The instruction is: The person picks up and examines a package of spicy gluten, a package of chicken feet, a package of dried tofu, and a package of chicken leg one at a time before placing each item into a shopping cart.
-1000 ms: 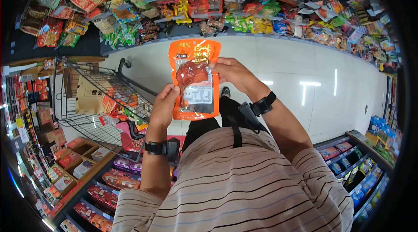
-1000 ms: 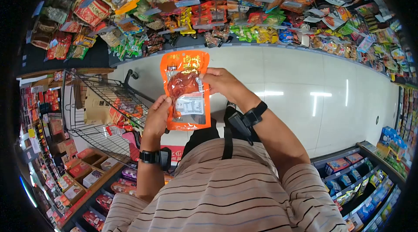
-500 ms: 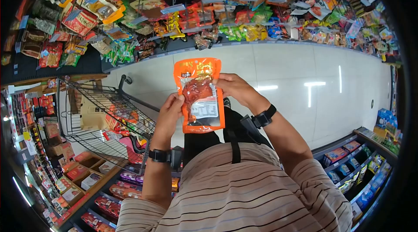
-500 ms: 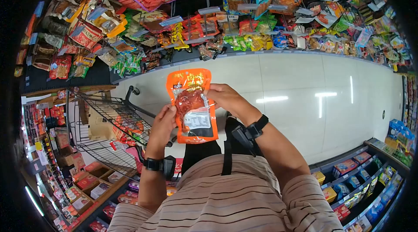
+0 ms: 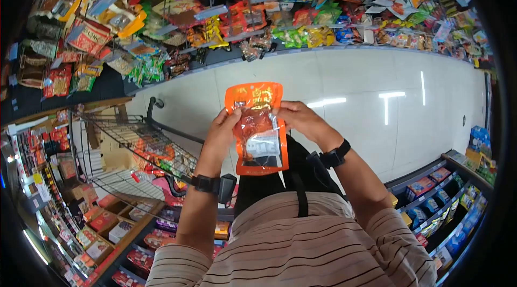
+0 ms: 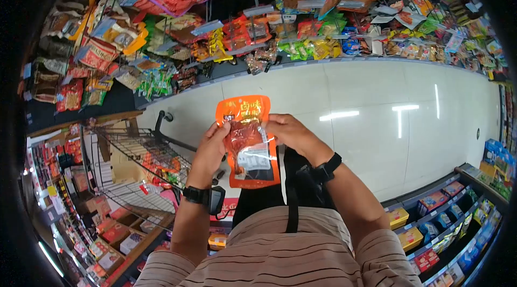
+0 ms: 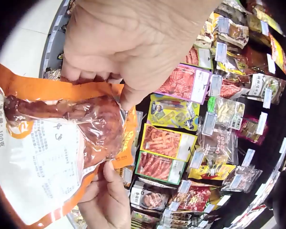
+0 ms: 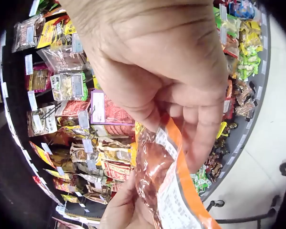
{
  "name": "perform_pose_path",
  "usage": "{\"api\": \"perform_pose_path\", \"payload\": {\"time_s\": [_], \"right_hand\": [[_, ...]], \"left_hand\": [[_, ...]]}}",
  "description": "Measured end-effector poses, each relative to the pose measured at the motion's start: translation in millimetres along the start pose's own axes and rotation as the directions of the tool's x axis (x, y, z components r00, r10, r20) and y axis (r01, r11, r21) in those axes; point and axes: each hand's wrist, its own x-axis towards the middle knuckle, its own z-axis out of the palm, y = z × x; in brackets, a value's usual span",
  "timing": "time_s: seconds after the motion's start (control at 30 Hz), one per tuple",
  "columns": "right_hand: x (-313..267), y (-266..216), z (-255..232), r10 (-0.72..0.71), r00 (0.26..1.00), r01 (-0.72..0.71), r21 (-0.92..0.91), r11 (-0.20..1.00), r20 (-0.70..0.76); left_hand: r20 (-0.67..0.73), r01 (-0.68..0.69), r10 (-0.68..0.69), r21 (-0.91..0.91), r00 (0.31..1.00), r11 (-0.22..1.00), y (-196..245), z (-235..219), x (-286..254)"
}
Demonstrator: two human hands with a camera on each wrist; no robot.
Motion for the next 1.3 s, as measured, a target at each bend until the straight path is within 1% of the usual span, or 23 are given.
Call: {"api": "perform_pose_path", "payload": {"time_s": [0.03,0.13,0.2,0.3,0.4,0.47,0.5,0.6,0.67,0.73,0.83,0.9,0.93,0.97,1.0,1.1,1.2,1.23,1.3], "right_hand": [[1,1,0,0.006,1.000,-0.006,-0.006,1.000,-0.020],[-2,-11,2,-0.013,0.998,0.011,-0.040,0.999,-0.054],[-3,-13,5,-0.044,0.997,0.039,-0.063,0.997,-0.069],[-5,-17,11,-0.148,0.983,0.150,0.014,0.989,-0.112],[-4,-18,11,-0.131,0.986,0.132,0.003,0.991,-0.104],[-2,-15,13,-0.190,0.973,0.196,0.035,0.980,-0.129],[-2,-18,15,-0.222,0.966,0.230,0.047,0.972,-0.136],[-10,-31,23,-0.210,0.966,0.228,0.109,0.968,-0.150],[-7,-32,23,-0.224,0.967,0.237,0.105,0.966,-0.122],[-7,-38,28,-0.256,0.961,0.266,0.101,0.959,-0.103],[-15,-59,41,-0.248,0.967,0.250,0.058,0.966,-0.053],[-18,-72,50,-0.250,0.967,0.251,0.015,0.968,-0.046],[-20,-72,54,-0.232,0.972,0.232,-0.004,0.973,-0.041],[-11,-68,54,-0.239,0.971,0.239,0.033,0.970,-0.003],[-11,-72,56,-0.235,0.972,0.235,0.007,0.972,0.002],[-12,-79,66,-0.229,0.973,0.230,-0.057,0.972,0.012],[-11,-81,73,-0.280,0.957,0.282,-0.006,0.959,0.079],[-12,-84,76,-0.299,0.947,0.303,-0.014,0.953,0.118],[-11,-87,79,-0.294,0.945,0.305,-0.066,0.950,0.143]], "left_hand": [[0.017,0.004,-0.004,-0.006,1.000,1.000,-1,-2,3],[-0.024,0.000,0.000,-0.021,1.000,1.000,0,-1,11],[0.014,0.003,-0.003,-0.015,1.000,1.000,4,-1,14],[0.047,0.012,-0.010,-0.037,0.999,0.999,15,4,14],[0.070,0.003,-0.001,-0.039,0.998,0.999,18,4,16],[0.105,-0.007,0.010,-0.027,0.994,1.000,24,5,13],[0.099,-0.008,0.010,-0.024,0.995,1.000,25,6,11],[0.073,-0.033,0.035,-0.032,0.997,0.999,32,9,1],[0.068,-0.045,0.048,-0.051,0.997,0.998,36,12,-7],[0.064,-0.090,0.095,-0.065,0.993,0.994,37,8,-13],[0.056,-0.151,0.155,-0.073,0.986,0.986,47,8,-27],[0.045,-0.175,0.180,-0.095,0.983,0.980,54,7,-40],[0.059,-0.181,0.185,-0.074,0.981,0.981,53,0,-42],[0.058,-0.198,0.204,-0.084,0.977,0.977,53,-4,-46],[0.065,-0.234,0.240,-0.089,0.969,0.968,56,-5,-48],[0.063,-0.282,0.287,-0.089,0.956,0.955,61,-8,-60],[0.005,-0.328,0.330,-0.096,0.944,0.940,60,-7,-70],[0.001,-0.345,0.347,-0.098,0.938,0.933,60,-8,-73],[-0.001,-0.374,0.376,-0.118,0.927,0.920,59,-11,-80]]}}
